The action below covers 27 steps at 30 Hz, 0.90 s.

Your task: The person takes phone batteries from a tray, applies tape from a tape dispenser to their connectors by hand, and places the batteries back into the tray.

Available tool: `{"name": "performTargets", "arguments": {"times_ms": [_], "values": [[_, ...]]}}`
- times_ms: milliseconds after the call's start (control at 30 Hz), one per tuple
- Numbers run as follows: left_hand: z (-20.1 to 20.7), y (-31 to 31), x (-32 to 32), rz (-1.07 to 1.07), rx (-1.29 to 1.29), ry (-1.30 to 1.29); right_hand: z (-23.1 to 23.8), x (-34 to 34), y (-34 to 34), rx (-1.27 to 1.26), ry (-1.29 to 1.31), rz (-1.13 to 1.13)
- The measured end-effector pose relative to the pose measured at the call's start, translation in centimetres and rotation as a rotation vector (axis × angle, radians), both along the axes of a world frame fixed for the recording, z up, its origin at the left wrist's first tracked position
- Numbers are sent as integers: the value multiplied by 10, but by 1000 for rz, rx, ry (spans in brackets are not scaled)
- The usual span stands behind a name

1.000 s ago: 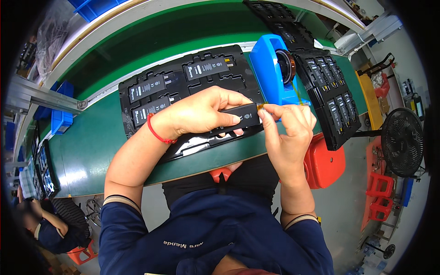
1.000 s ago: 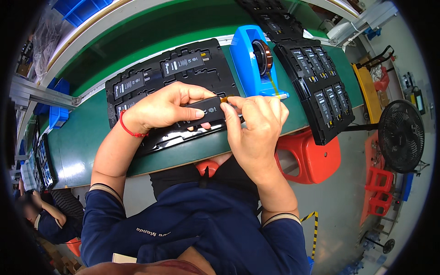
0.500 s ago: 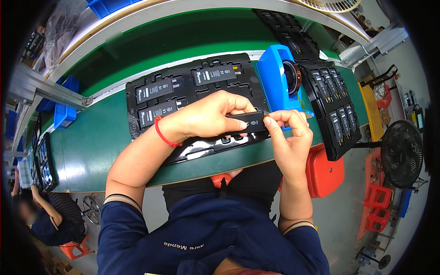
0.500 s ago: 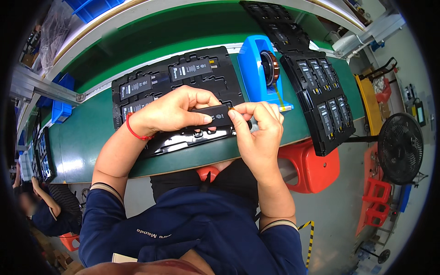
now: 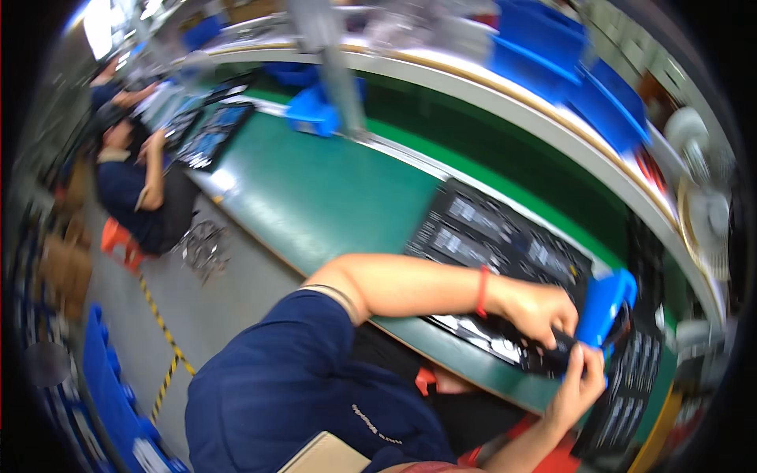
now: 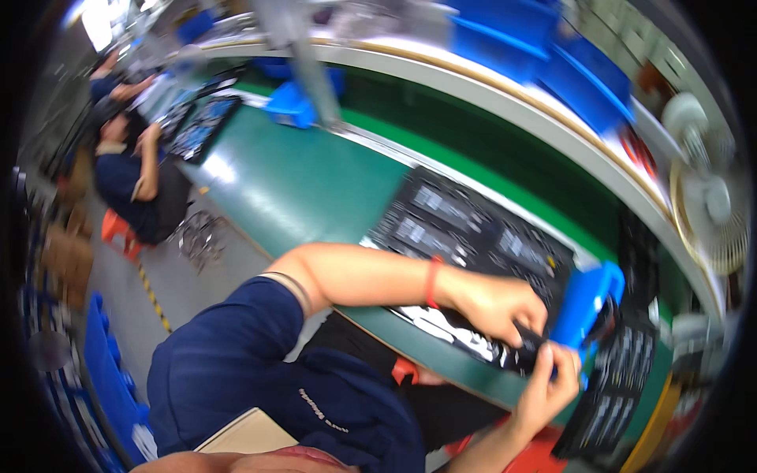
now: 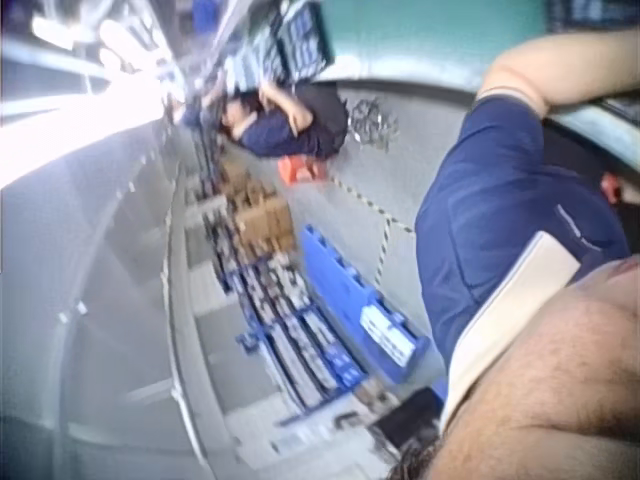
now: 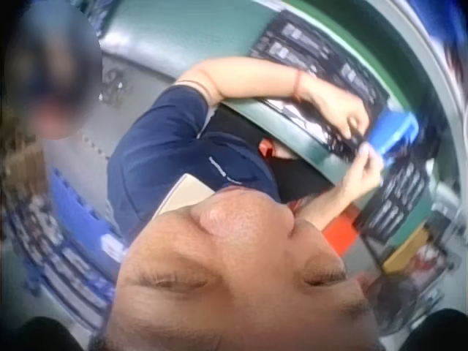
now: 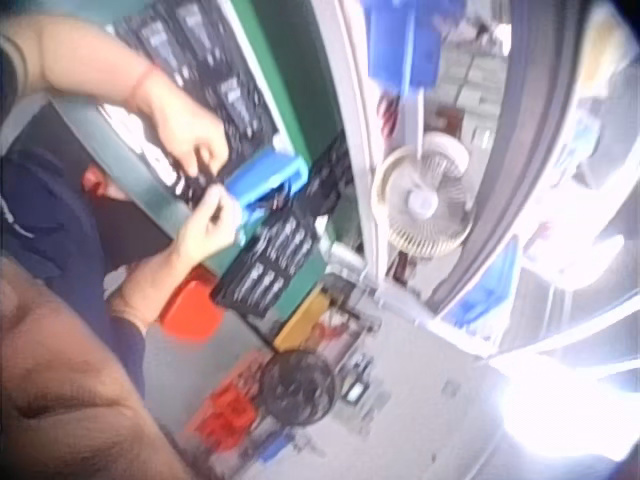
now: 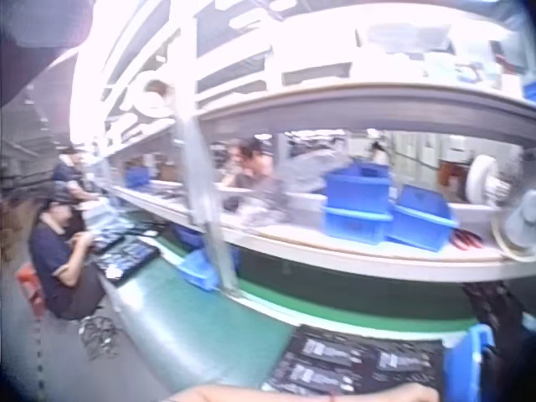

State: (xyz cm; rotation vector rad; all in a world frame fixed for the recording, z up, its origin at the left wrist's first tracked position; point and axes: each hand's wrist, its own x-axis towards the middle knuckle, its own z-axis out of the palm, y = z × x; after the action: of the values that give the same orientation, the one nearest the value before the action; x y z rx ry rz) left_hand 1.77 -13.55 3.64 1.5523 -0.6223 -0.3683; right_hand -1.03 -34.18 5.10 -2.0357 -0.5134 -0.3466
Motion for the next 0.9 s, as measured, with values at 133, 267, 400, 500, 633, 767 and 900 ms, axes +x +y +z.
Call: {"name": "performTargets", "arguments": {"times_ms": [133, 267, 400, 500, 633, 767, 900], "values": [[2, -1, -2, 21, 14, 10, -3, 10, -12, -73, 38, 76], [9, -1, 0, 12, -11, 58, -7, 7, 3, 16, -116, -68], [9, 0, 3, 27, -33, 30, -9, 12, 13, -80, -364, -92], [13, 4, 6, 60, -13, -19, -12, 17, 10, -41, -303, -53], [3, 0, 12, 141, 5, -86, -22, 21, 7, 89, -157, -14], [1, -2, 15, 129, 34, -153, -25, 22, 6, 53, -149, -8], [-2, -1, 16, 177, 42, -81, -29, 30, 1, -19, -291, 71]]}}
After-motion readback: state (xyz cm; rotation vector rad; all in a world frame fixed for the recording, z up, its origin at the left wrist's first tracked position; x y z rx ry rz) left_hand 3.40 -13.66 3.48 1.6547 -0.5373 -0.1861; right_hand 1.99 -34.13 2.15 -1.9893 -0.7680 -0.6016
